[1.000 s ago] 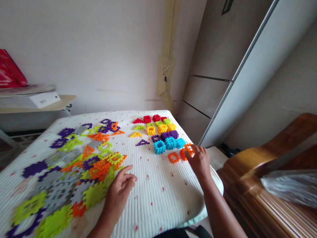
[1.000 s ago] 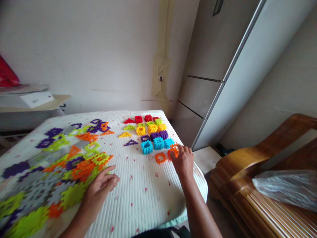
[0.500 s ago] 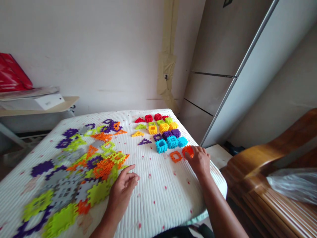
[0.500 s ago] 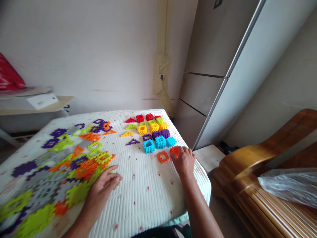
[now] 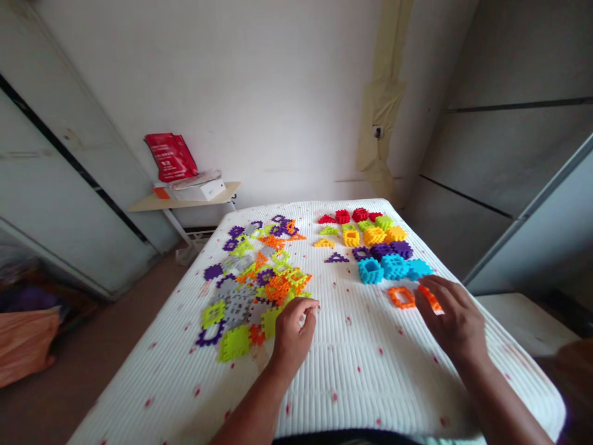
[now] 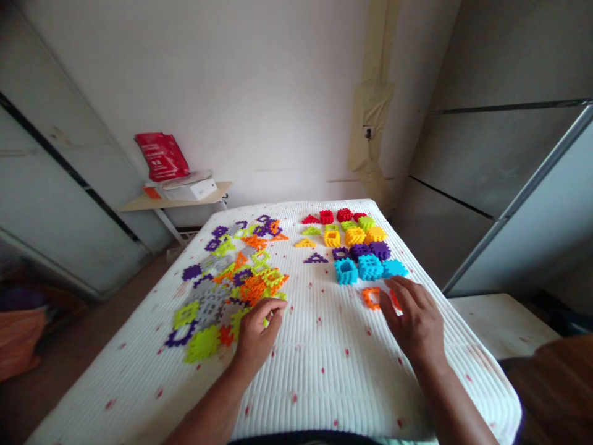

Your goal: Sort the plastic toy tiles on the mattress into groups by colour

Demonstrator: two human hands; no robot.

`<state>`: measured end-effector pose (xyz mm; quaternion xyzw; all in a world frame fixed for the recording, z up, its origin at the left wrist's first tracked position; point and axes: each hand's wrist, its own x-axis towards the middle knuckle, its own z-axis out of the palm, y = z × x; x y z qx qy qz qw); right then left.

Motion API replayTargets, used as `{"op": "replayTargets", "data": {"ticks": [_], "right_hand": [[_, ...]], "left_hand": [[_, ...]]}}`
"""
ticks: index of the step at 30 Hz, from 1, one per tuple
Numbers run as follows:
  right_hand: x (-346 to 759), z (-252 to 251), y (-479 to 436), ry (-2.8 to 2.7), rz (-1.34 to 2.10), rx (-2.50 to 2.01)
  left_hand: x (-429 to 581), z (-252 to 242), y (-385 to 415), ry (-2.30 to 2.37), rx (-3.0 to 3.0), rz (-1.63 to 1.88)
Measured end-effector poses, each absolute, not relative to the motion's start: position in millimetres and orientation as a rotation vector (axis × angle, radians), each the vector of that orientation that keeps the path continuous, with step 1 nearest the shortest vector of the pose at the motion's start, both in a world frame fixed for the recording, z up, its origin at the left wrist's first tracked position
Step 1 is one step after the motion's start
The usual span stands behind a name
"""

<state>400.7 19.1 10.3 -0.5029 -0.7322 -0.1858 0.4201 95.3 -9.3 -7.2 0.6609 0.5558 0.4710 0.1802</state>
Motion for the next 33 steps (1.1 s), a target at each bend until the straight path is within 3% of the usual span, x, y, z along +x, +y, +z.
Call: {"op": "replayTargets", "data": {"ticks": [5,9,13,33], "right_hand": [[349.3,9.6,11.7,-2.161,0.002,-1.06],[313.0,4.6,5.6,-2.353,0.168,-0.988],[295.9,-2.4,2.8,-2.455,0.216,-0.959],[290.9,-6.3,5.6,-2.445,0.279,-1.062]], "left_hand": [[41.0,13.8,8.1,2.089,2.241,0.912],[19.7,20.4,20.9,2.265,2.244,0.504],[25.7,23.4,25.2,2.325,2.151,0.308],[24.6,20.7,27.6,2.373,2.052,0.58]]}}
